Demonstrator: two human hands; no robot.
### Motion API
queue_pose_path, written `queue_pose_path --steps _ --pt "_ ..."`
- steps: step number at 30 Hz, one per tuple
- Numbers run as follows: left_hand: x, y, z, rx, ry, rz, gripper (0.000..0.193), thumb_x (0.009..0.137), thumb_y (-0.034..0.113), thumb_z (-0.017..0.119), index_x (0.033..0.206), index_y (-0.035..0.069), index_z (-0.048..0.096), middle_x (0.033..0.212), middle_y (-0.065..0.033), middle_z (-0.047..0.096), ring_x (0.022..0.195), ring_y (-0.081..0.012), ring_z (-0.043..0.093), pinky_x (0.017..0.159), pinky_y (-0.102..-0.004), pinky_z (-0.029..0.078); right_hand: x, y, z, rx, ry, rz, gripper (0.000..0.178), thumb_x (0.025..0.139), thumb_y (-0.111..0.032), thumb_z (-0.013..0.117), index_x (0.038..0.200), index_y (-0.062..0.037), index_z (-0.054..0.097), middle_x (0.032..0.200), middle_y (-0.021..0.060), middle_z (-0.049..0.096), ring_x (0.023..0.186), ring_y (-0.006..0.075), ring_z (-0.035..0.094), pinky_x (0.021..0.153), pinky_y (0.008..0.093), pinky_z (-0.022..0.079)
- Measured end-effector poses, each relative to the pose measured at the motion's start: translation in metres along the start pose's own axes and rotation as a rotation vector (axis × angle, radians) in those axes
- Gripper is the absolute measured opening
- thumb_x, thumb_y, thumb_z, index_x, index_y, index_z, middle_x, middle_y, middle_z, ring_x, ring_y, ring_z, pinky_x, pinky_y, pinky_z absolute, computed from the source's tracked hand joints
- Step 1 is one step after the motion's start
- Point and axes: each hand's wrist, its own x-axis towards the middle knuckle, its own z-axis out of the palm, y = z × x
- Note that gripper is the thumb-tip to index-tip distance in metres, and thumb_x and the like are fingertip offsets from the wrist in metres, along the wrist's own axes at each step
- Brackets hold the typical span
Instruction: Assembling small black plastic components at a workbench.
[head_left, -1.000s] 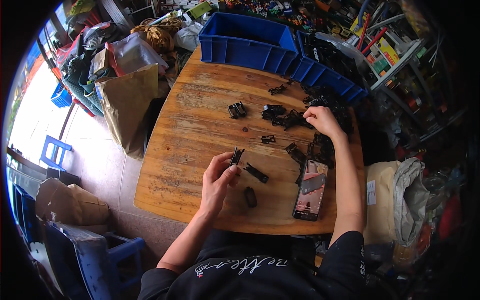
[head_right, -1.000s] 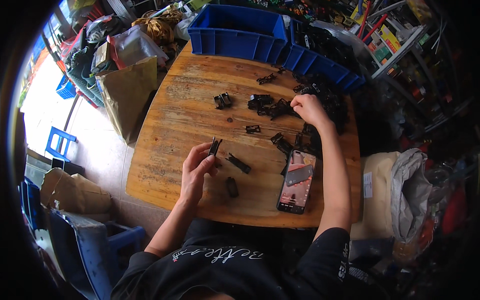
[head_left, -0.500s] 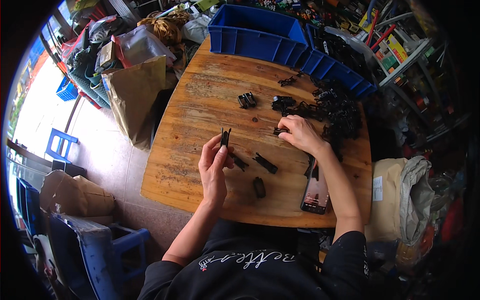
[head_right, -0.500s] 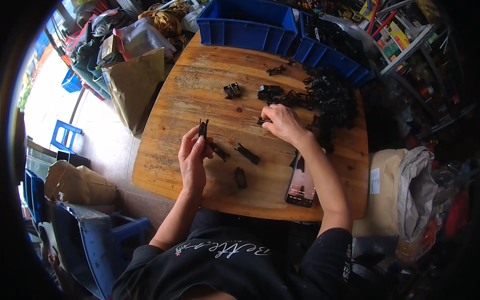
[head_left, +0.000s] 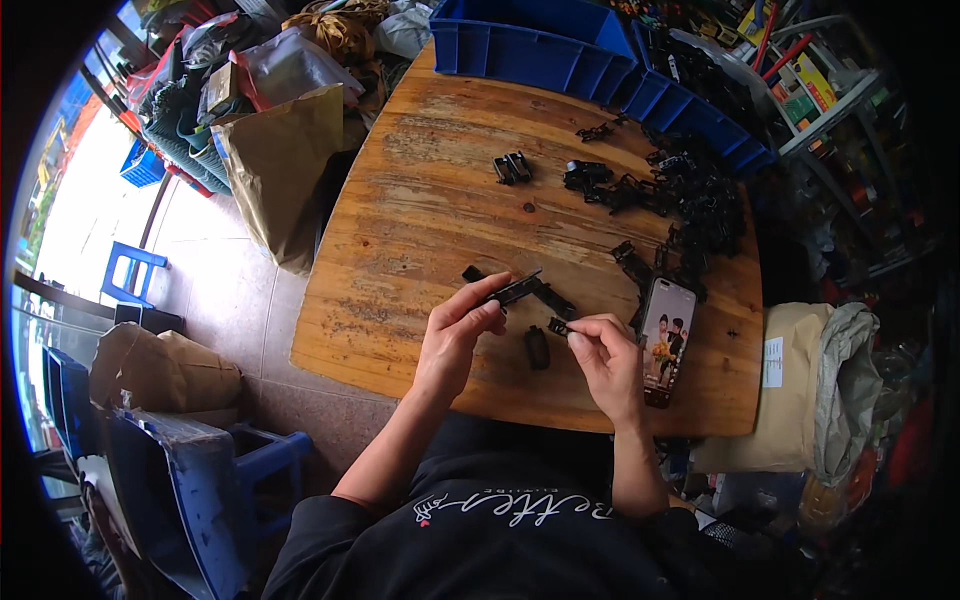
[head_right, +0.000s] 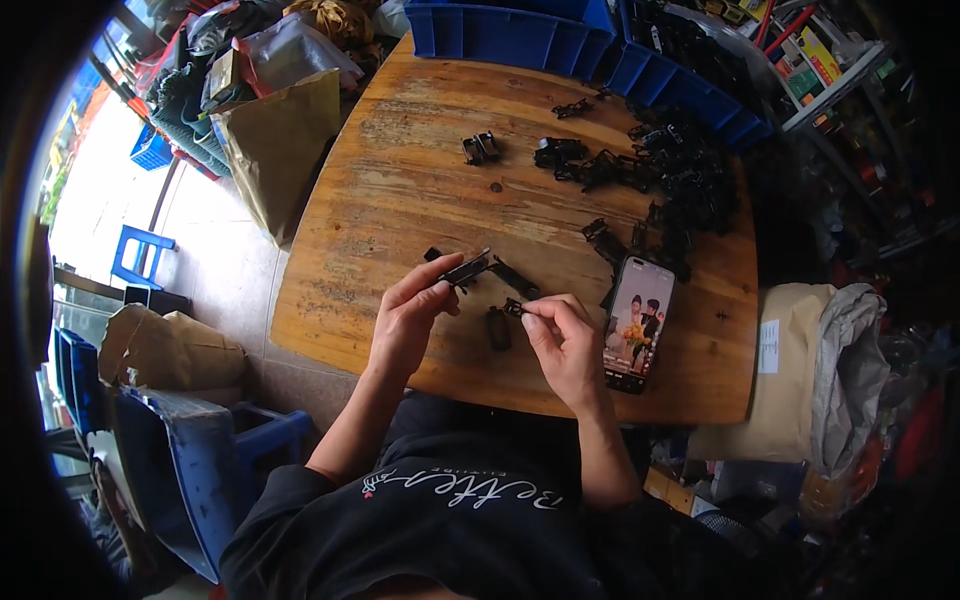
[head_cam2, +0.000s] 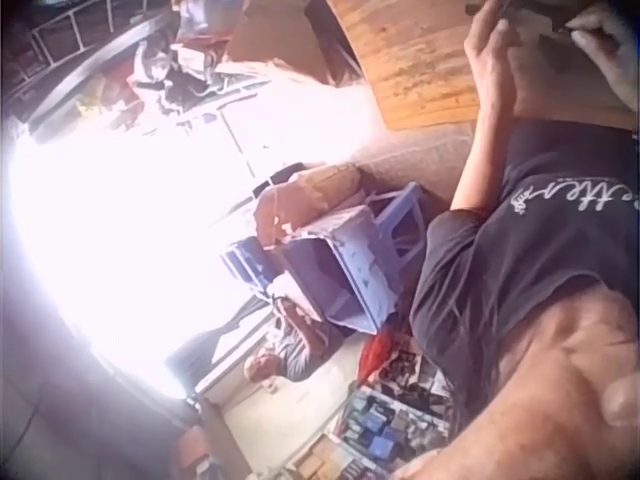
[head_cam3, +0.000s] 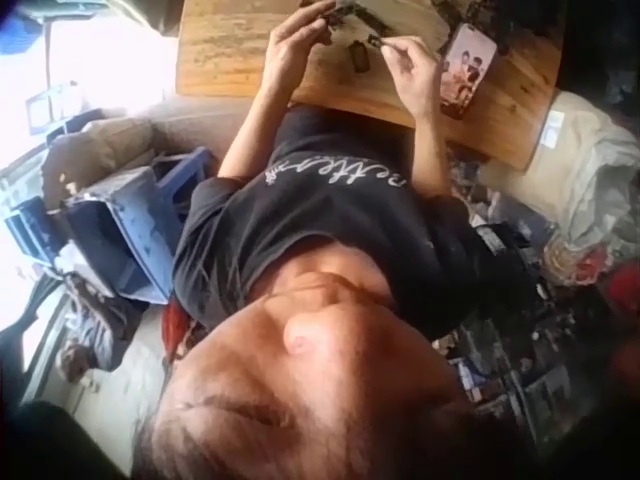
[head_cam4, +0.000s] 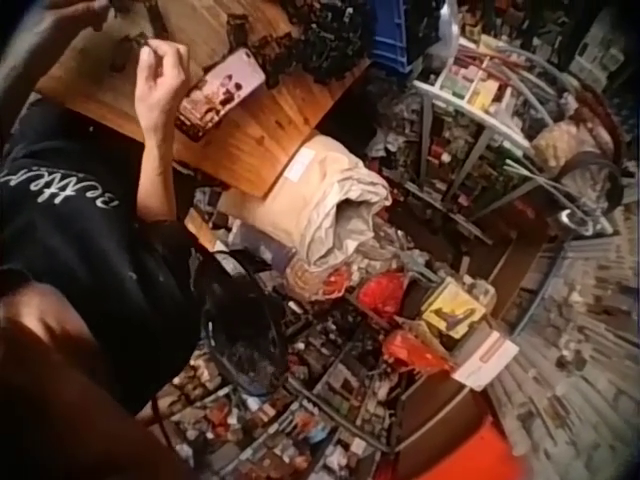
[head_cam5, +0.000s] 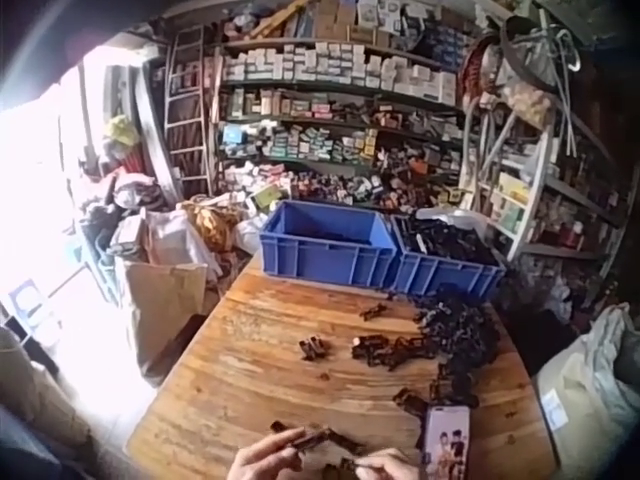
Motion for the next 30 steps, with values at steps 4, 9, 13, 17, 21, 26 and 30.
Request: queue_pose_path --steps 4,9,13,17,21,26,30 --pt "-0.008 0.001 -0.003 0.042 -0.036 -0.08 0.038 0.086 0.012 0.057 0.121 -0.001 0.052 0.08 -0.0025 0.057 0.075 -0.0104 0.053 0.075 -0.0228 0.042 -0.001 -0.005 -0.007 0.195 0.076 0.013 0.013 0.084 -0.007 0.062 0.091 0.0041 0.061 0.095 0.0067 0.057 0.076 0.0093 0.053 0.067 0.0203 0.044" --pt "-0.01 -0.006 0.001 0.099 -0.053 -0.065 0.039 0.085 0.014 0.06 0.122 0.002 0.053 0.079 -0.0022 0.059 0.073 -0.0099 0.053 0.075 -0.022 0.041 0.012 -0.021 -0.015 -0.042 0.154 -0.179 0.01 0.08 -0.007 0.066 0.086 0.0014 0.063 0.087 0.0074 0.059 0.069 0.0098 0.054 0.064 0.0205 0.043" --pt "-0.015 -0.006 0.003 0.139 -0.053 -0.077 0.039 0.085 0.012 0.061 0.122 0.003 0.053 0.082 -0.0026 0.06 0.076 -0.0095 0.054 0.075 -0.0221 0.042 0.011 -0.03 -0.012 -0.033 0.1 -0.04 0.015 0.077 -0.01 0.07 0.085 0.0005 0.063 0.075 0.0046 0.06 0.062 0.0091 0.053 0.06 0.0204 0.043" --pt "-0.019 -0.002 0.012 0.215 -0.105 -0.085 0.04 0.084 0.011 0.061 0.123 0.004 0.053 0.085 -0.0015 0.061 0.079 -0.0083 0.054 0.077 -0.0217 0.042 0.014 -0.033 -0.005 0.011 0.078 0.029 0.019 0.08 -0.017 0.069 0.087 0.0005 0.064 0.069 -0.0006 0.06 0.062 0.0042 0.051 0.055 0.0179 0.039" --pt "-0.024 -0.002 0.019 0.304 -0.141 -0.095 0.041 0.084 0.011 0.062 0.124 0.004 0.052 0.087 -0.001 0.061 0.078 -0.0075 0.054 0.076 -0.0222 0.043 0.014 -0.024 -0.001 -0.075 0.041 -0.033 0.017 0.079 -0.013 0.069 0.087 0.0008 0.064 0.071 0.002 0.063 0.063 0.0044 0.054 0.057 0.0182 0.043" --pt "-0.021 0.002 0.016 0.125 -0.165 -0.157 0.041 0.081 0.012 0.064 0.12 0.002 0.054 0.089 -0.0031 0.061 0.074 -0.0091 0.054 0.072 -0.0221 0.043 0.014 -0.023 0.005 -0.043 0.055 -0.069 0.022 0.078 -0.013 0.07 0.095 0.0002 0.063 0.067 0.0025 0.062 0.058 0.0049 0.053 0.054 0.019 0.043" --pt "-0.02 -0.005 0.006 -0.076 -0.025 -0.139 0.033 0.081 0.009 0.063 0.112 0.0 0.058 0.088 -0.0037 0.062 0.071 -0.01 0.053 0.069 -0.0224 0.043 0.013 -0.031 0.015 -0.297 0.093 0.007 0.031 0.076 -0.016 0.072 0.101 -0.0023 0.06 0.059 0.0042 0.056 0.05 0.0093 0.051 0.048 0.023 0.042"
